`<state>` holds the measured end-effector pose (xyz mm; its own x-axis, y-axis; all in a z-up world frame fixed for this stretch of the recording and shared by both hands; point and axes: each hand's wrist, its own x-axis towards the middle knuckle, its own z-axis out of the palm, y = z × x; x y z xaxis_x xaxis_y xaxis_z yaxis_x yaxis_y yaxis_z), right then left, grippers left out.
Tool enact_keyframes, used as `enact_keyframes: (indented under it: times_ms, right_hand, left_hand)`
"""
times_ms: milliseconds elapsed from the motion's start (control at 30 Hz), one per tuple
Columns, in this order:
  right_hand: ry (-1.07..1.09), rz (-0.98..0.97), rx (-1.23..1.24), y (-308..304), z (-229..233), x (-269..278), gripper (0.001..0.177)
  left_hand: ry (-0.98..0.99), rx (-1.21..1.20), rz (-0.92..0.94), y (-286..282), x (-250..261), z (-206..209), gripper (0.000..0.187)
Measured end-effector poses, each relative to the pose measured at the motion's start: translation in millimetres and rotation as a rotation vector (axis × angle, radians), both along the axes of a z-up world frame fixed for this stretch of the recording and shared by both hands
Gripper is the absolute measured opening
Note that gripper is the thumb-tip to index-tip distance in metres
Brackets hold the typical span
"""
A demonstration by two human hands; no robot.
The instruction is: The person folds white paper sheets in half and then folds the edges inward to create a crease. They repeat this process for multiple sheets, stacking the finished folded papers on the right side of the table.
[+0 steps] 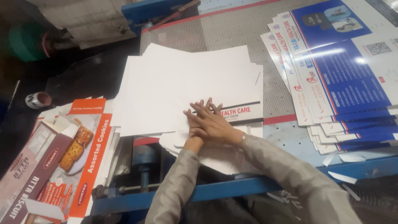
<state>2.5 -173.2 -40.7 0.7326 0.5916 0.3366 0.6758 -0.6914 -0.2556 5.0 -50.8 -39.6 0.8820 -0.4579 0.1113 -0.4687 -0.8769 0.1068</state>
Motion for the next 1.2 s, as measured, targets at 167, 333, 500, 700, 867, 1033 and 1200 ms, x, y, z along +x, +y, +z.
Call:
enact_keyframes:
  times_ms: [167, 333, 500, 700, 867, 1033, 1200]
  right_hand:
    - [0.079, -0.176, 0.022, -77, 11, 44, 0.081]
    - [-0.173, -0.321, -0.057, -116, 8, 44, 0.07]
    - [-0.049, -0.543, -0.111, -114, 0, 34, 0.047]
    - [0.2, -0.35, -0.008, -136, 53, -11, 0.053]
    - [-0.011, 0.022, -0.05, -159, 57, -60, 0.059]
    - [-0.116, 0.004, -0.124, -166, 38, -51, 0.051]
    - [-0.141, -0.105, 0.359, -155, 36, -47, 0.018]
  left_hand:
    - [0.245, 0.006, 0.084, 0, -3, 15, 0.05]
    - [0.232, -0.057, 0.103, -5, -9, 30, 0.055]
    - [0.063, -0.073, -0.03, -70, -18, 8, 0.077]
    - [0.091, -0.178, -0.142, -57, -16, 10, 0.089]
    - [0.142, -0.177, -0.15, -47, -17, 14, 0.089]
    - [0.058, -0.184, -0.194, -44, -19, 18, 0.087]
    - [-0.182, -0.427, -0.236, -59, -46, 55, 0.058]
